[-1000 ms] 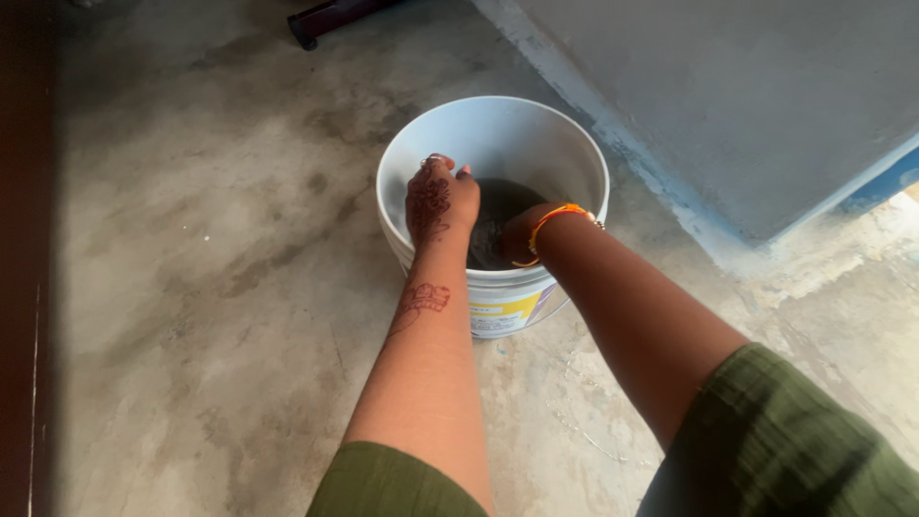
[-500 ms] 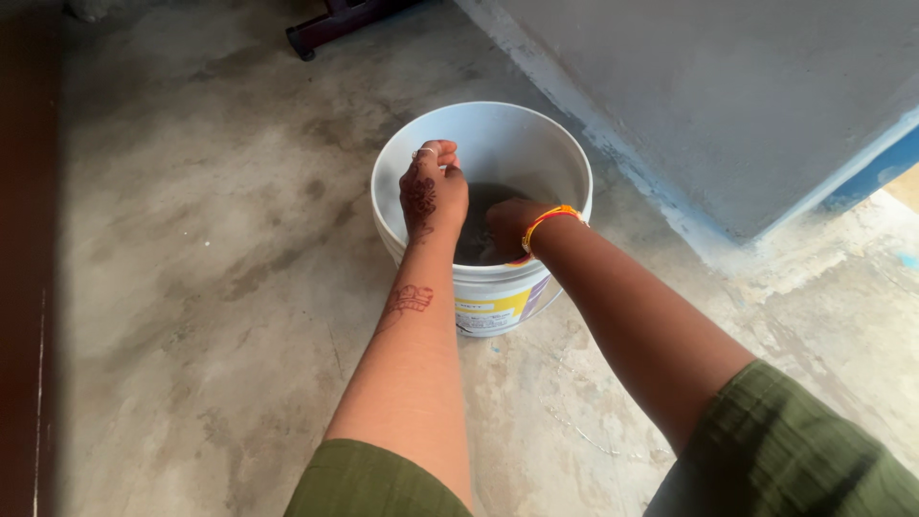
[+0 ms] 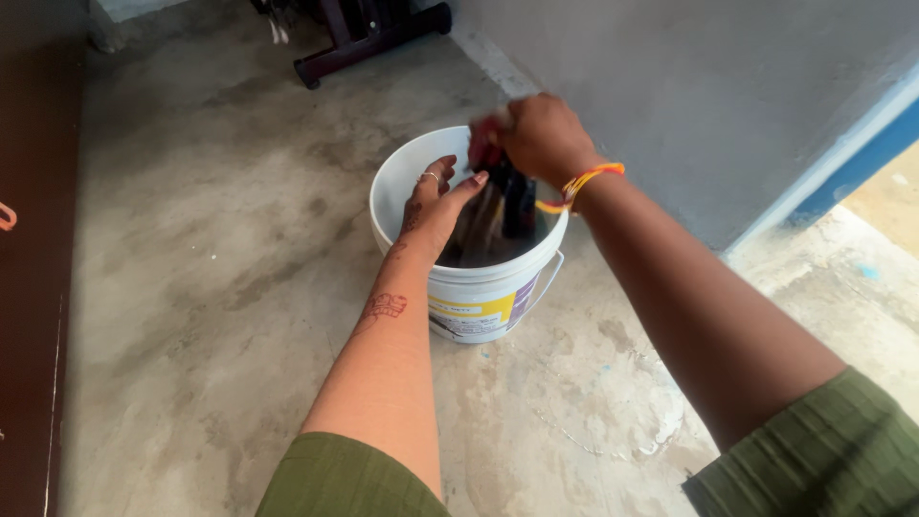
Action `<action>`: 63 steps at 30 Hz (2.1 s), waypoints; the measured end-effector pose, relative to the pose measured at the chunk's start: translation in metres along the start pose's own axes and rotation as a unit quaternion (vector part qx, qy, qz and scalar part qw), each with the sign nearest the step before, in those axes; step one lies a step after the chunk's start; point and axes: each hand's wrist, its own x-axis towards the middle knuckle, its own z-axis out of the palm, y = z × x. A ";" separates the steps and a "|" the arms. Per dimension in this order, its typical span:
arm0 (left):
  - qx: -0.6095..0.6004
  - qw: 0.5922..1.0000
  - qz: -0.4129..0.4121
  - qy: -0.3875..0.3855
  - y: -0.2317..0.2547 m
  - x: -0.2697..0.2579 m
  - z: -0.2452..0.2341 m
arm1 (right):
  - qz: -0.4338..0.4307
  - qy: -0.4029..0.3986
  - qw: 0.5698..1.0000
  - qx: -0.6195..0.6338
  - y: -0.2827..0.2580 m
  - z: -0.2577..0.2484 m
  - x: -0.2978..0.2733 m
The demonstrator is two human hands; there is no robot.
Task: The person wets a cloth in a bucket of water, wrings it out, and uses it to wipe and scrub the concrete floor by hand.
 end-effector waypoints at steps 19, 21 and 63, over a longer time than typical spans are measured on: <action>-0.208 0.972 -0.105 0.037 -0.006 0.008 0.016 | 0.033 0.091 0.807 0.583 -0.067 -0.108 0.013; -0.284 0.949 -0.092 0.104 -0.015 0.016 0.020 | 0.041 0.105 0.815 0.569 -0.052 -0.106 0.010; -0.465 0.865 -0.172 -0.071 0.000 0.016 -0.013 | 0.448 0.047 0.649 0.613 -0.010 0.023 -0.028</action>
